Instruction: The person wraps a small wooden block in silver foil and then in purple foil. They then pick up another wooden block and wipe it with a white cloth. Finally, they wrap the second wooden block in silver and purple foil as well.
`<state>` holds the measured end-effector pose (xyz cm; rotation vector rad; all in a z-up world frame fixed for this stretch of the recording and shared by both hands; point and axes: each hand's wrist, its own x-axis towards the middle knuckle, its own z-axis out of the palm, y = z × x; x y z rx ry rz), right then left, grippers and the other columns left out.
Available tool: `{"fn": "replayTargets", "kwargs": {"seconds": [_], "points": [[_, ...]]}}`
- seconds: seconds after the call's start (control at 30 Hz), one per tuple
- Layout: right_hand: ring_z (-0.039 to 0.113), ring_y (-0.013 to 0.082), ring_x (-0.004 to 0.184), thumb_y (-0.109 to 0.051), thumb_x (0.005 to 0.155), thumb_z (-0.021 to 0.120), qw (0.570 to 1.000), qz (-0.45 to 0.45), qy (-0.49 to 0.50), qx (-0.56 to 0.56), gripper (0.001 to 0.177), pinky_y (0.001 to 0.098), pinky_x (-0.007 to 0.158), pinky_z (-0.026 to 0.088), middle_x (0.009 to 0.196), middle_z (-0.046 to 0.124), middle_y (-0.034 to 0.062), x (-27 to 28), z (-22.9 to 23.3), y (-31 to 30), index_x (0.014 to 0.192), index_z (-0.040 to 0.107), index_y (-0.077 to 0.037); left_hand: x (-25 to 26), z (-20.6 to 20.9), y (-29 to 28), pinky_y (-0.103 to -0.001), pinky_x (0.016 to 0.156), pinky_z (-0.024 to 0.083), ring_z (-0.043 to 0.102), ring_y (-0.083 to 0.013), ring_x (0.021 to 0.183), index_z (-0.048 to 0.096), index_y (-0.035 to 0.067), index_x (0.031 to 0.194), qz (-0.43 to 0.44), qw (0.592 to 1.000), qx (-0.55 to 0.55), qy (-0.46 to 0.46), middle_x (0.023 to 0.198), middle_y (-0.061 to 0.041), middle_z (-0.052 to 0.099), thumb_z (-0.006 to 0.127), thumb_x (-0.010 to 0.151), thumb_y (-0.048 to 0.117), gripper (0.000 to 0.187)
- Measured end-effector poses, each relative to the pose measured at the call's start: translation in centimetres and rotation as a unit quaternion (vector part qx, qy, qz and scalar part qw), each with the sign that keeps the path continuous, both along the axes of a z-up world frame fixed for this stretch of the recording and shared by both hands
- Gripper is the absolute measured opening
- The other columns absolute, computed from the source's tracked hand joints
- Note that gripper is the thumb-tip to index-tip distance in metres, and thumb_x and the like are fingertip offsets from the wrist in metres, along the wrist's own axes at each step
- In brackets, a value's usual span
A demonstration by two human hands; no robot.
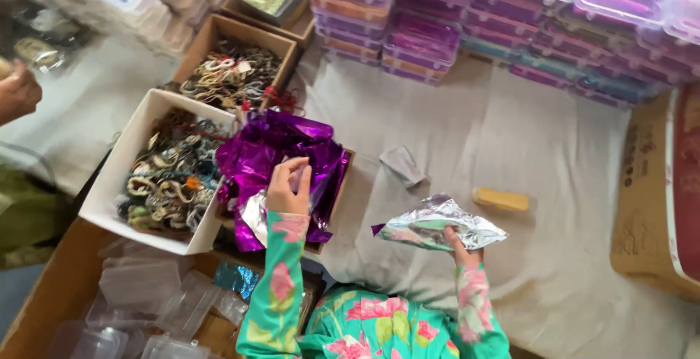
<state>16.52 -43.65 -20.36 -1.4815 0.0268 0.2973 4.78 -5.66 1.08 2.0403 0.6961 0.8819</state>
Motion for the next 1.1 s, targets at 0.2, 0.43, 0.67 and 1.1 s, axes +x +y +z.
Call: {"fn": "replayTargets", "kwargs": {"seconds": [0.2,0.43,0.67,1.1], "points": [[0.071,0.023,0.101,-0.012,0.086,0.078,0.971,-0.065,0.166,0.157,0.044,0.0416,0.082,0.062,0.114,0.071,0.0073,1.3,3.0,-0.1,0.127,0.061,-0.009,3.6,-4.6,-7.2,-0.039,0.087,0.055,0.071,-0.0266,0.101,0.073,0.011,0.112,-0.166,0.986,0.002,-0.007,0.106,-0.011,0.074,0.068,0.099,0.03,0.023],[0.07,0.0221,0.107,-0.007,0.09,0.078,0.982,-0.06,0.062,0.169,0.047,0.039,0.091,0.06,0.121,0.07,0.0103,2.5,-3.2,-5.3,0.133,0.06,-0.003,9.4,-14.1,-16.6,-0.033,0.089,0.054,0.071,-0.0144,0.104,0.07,0.013,0.128,-0.407,0.85,-0.279,0.185,0.112,-0.002,0.076,0.065,0.098,0.04,0.04],[0.07,0.0209,0.102,-0.003,0.083,0.079,0.97,-0.113,0.058,0.207,0.05,0.0375,0.088,0.06,0.117,0.071,0.0084,0.7,-6.0,-10.0,0.13,0.061,-0.004,12.1,-16.0,-23.9,-0.028,0.081,0.058,0.069,-0.0128,0.092,0.065,0.005,0.125,-0.46,0.757,-0.449,0.121,0.102,-0.007,0.072,0.083,0.084,0.013,0.046],[0.071,0.0173,0.105,-0.004,0.076,0.089,0.991,0.013,0.082,0.109,0.05,0.0358,0.095,0.058,0.116,0.074,0.0098,1.3,-5.3,-15.3,0.121,0.068,0.003,14.4,-15.7,-27.8,-0.026,0.079,0.059,0.068,-0.0129,0.092,0.053,0.007,0.131,-0.284,0.873,-0.396,0.015,0.104,-0.008,0.067,0.083,0.083,0.011,0.056]]}}
